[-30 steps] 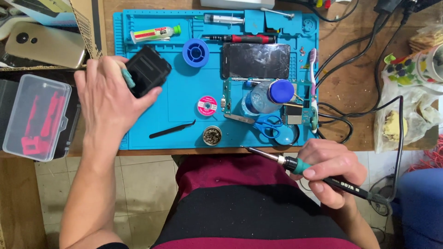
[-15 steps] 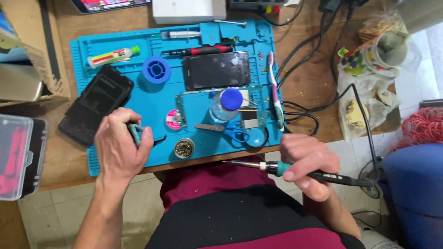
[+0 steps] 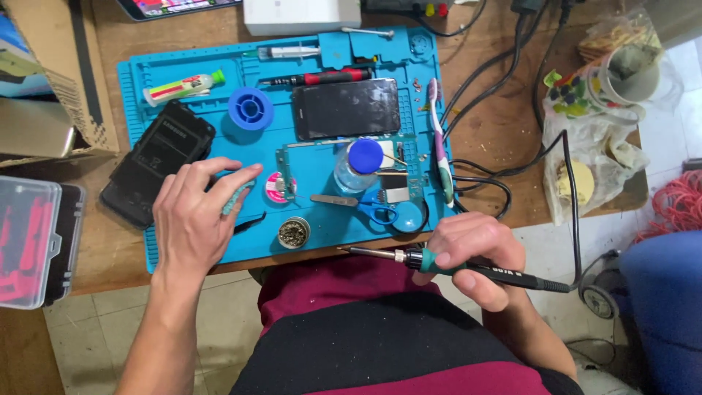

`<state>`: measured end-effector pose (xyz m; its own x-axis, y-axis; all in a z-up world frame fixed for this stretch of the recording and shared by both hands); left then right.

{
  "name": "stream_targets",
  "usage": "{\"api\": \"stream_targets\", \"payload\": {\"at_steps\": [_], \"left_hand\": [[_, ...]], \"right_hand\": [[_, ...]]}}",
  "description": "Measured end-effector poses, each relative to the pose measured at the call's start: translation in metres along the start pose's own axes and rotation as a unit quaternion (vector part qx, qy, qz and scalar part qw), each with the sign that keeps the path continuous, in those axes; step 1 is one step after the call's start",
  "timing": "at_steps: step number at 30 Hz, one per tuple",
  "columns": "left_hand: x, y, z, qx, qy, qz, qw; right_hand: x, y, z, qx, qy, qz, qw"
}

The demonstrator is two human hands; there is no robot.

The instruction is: Soldering and cleaning electronic components on a mobile phone frame at a repair workstation.

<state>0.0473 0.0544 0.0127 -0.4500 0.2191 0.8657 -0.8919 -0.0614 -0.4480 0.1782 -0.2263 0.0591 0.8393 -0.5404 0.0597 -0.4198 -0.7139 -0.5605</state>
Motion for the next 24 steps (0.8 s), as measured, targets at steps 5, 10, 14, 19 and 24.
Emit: {"api": "stream_targets", "payload": {"at_steps": [5,10,14,19,24], "left_hand": [[0.004,0.003,-0.004,0.008,-0.04,0.013,0.999],[0.009,0.003,-0.004,0.038,-0.084,-0.04,0.995],[0.018,-0.005,-0.007,0.03,-0.012,-0.113,0.993],[0.031,-0.019,-0.009,0.005,-0.015,-0.068,0.998],[0.03,-0.013,-0.006,0.015,0.005,-0.027,1.0]], "right_hand": [[-0.005,0.0,0.004,0.016,0.014,-0.007,1.0],[-0.013,0.003,0.0,-0.018,0.043,0.012,0.999],[-0.015,0.001,0.002,-0.008,0.043,0.013,0.999],[-0.016,0.0,-0.004,0.002,0.042,0.025,0.999],[-0.003,0.007,-0.006,0.027,0.036,0.036,0.998]]}}
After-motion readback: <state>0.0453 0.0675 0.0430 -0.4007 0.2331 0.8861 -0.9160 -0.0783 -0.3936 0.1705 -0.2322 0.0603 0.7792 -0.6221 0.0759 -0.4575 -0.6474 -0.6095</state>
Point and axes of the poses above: each hand's wrist, its own y-axis away from the middle knuckle, its own x-axis out of the back of the hand, z = x × y, the point moved 4 cm from there along -y, towards the middle knuckle, and after that the axes turned 3 degrees about -x, right-handed, at the moved point
